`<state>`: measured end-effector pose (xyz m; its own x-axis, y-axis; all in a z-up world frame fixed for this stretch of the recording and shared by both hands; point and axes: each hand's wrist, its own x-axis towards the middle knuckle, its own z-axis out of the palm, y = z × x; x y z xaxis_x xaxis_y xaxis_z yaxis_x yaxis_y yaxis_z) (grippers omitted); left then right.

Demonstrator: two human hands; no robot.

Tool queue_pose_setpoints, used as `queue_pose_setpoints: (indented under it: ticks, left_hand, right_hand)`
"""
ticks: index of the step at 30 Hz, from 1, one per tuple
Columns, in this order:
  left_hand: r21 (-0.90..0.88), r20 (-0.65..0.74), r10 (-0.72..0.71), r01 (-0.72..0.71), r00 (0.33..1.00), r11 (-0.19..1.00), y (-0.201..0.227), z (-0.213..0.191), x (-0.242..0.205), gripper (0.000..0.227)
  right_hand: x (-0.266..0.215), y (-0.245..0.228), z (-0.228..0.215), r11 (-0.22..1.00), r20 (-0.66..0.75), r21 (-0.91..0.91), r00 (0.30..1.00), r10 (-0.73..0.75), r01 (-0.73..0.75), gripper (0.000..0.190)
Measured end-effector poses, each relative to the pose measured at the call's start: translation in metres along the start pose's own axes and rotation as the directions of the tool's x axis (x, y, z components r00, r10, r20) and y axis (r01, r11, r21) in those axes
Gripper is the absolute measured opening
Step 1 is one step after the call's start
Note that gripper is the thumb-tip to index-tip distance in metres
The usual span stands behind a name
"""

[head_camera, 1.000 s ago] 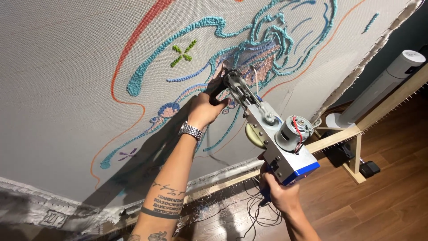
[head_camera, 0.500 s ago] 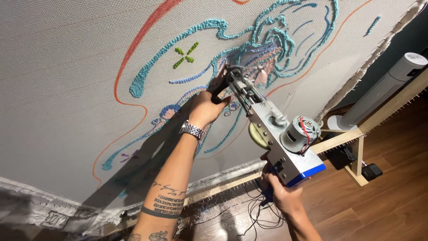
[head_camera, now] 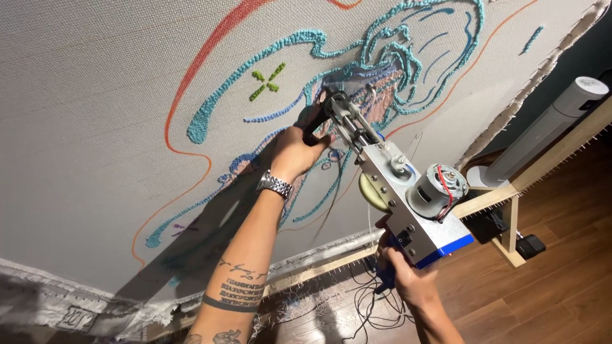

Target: Using a tufting gun to weave yarn into a rug canvas following a pre-drawn design.

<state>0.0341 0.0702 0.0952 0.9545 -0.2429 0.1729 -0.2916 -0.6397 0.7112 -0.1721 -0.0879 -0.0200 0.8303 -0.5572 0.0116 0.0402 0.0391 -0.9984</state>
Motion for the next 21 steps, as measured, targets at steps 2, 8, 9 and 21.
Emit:
queue_pose_setpoints:
  ticks: [2, 8, 9, 21]
  left_hand:
    - [-0.029, -0.005, -0.016, 0.016, 1.0, 0.999, 0.0, 0.001, -0.001, 0.038]
    - [-0.04, 0.041, -0.09, 0.092, 0.995, 0.995, -0.002, 0.02, -0.004, 0.048]
    - [-0.063, 0.069, -0.068, 0.072, 0.995, 0.995, -0.002, 0.024, -0.006, 0.043]
    - [-0.658, 0.523, 0.342, 0.114, 0.781, 0.745, 0.013, 0.084, -0.029, 0.025]
  right_hand:
    - [0.002, 0.0, 0.001, 0.988, 0.055, 0.057, 0.988, -0.143, 0.14, 0.011]
    - [0.003, 0.015, -0.019, 0.958, 0.123, 0.182, 0.961, -0.246, 0.222, 0.016]
    - [0.002, 0.022, -0.028, 0.978, 0.071, 0.073, 0.977, -0.202, 0.197, 0.009]
    - [-0.021, -0.028, -0.101, 0.963, 0.168, 0.258, 0.978, -0.12, 0.073, 0.037]
